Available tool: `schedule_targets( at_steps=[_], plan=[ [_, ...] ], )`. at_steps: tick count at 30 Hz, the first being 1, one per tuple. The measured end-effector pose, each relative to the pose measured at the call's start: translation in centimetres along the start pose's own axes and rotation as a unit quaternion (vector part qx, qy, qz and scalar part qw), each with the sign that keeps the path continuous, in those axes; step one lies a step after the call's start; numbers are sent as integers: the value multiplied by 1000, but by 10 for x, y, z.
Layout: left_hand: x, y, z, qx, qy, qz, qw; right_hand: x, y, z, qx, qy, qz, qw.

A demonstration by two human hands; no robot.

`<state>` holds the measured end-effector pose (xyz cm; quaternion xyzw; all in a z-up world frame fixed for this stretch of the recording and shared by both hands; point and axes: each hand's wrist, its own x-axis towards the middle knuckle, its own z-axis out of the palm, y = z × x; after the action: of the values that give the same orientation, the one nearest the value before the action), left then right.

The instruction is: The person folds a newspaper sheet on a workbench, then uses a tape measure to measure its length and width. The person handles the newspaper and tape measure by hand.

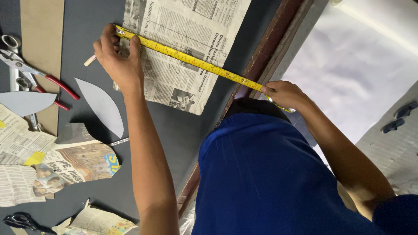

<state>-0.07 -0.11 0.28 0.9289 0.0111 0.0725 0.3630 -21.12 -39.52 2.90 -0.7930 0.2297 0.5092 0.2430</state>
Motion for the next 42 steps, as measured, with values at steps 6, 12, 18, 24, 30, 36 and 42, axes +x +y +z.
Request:
schedule_targets(
  at_steps=[6, 12, 18, 24, 30, 36, 42],
  plan=[
    [0, 1, 0, -6, 0, 8, 1000, 3, 1, 0, -13, -7, -1, 1000],
    [1, -2, 3, -13, -2, -7, 1000, 7, 9, 1, -15, -5, -10, 1000],
    [4, 0, -5, -20, 12, 14, 1000, 12, 4, 2, 9, -10, -42, 999],
    [3, 9, -2, -20, 9, 4, 1000, 4, 2, -3, 0, -15, 0, 1000],
    [1, 10, -3, -5, -7, 3, 1000, 1, 7, 2, 0, -28, 13, 1000],
    [2, 13, -4, -10, -18, -5, 1000, 1, 13, 8, -6, -41, 24, 999],
    [-2, 8, -3, 6, -14, 2, 1000, -4, 13, 8, 14, -37, 36, 999]
  ],
)
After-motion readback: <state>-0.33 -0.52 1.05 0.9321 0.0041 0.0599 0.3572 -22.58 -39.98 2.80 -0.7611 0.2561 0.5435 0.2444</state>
